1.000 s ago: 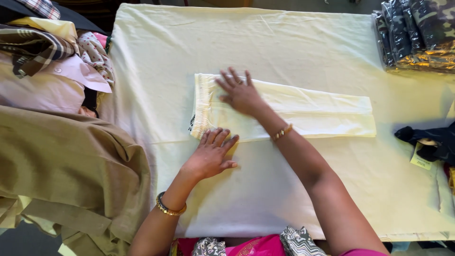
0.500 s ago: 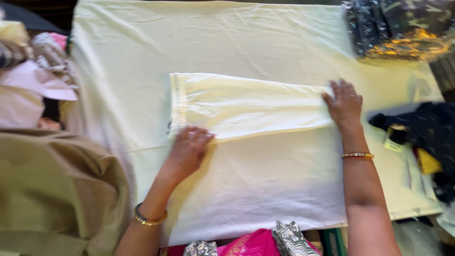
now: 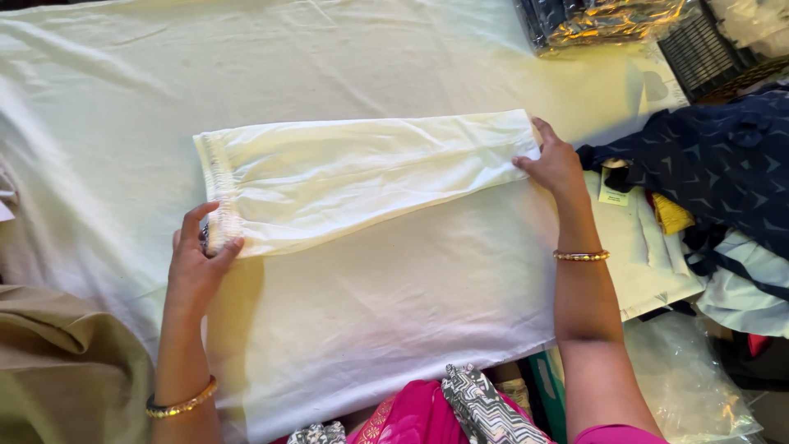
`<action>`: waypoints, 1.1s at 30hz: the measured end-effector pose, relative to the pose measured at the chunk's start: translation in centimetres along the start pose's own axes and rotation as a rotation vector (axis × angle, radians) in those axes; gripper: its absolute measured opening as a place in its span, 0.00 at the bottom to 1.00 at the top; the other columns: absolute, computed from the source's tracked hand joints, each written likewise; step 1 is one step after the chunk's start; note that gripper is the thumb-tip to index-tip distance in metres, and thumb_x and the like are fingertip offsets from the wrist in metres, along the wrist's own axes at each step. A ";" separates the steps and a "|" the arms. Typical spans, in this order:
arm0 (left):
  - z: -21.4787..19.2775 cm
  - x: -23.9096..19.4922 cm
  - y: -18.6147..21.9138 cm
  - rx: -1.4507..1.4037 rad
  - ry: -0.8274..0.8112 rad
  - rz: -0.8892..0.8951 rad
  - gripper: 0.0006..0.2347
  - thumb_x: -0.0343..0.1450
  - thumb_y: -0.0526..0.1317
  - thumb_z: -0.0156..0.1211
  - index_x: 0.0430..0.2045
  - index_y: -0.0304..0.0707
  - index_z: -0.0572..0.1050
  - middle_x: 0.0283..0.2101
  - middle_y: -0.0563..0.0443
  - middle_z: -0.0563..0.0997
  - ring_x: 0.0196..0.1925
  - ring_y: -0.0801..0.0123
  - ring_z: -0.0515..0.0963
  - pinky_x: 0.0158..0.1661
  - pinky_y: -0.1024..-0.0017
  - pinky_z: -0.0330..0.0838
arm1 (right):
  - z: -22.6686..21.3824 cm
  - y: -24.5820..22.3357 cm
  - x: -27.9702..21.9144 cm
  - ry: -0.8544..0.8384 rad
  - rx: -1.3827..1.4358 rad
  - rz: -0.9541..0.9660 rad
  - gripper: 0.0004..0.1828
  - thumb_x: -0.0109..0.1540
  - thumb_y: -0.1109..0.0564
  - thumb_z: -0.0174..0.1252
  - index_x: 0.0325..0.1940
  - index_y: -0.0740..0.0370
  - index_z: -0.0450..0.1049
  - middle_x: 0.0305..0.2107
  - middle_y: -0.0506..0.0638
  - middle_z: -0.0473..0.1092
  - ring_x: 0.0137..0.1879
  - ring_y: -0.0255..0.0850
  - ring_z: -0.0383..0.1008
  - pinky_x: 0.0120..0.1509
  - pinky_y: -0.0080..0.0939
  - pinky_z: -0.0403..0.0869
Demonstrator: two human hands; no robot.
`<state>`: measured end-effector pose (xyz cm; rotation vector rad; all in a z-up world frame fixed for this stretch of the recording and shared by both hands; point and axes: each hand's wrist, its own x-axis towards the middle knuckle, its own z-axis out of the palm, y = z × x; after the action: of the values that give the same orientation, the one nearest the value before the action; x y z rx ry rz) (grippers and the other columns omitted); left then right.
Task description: The person folds a white garment on a table, smoothing and aligning the edges before folding it into a compact rectangle. Then the person folds a dark blue patterned top, aligning the sides and folding it into a small square.
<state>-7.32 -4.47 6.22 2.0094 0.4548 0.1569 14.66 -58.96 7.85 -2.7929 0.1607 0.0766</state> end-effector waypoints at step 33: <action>-2.1 3.1 6.5 -0.433 0.259 0.688 0.10 0.84 0.35 0.67 0.46 0.30 0.69 0.42 0.58 0.74 0.42 0.82 0.67 0.49 0.86 0.63 | -0.1 -0.5 -1.8 -0.160 -0.015 -0.688 0.35 0.46 0.56 0.74 0.58 0.47 0.76 0.70 0.53 0.63 0.78 0.54 0.51 0.79 0.52 0.53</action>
<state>-3.45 -4.18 12.62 1.6430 -0.1301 0.8711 12.98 -58.33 8.22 -2.6786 -0.8304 0.1284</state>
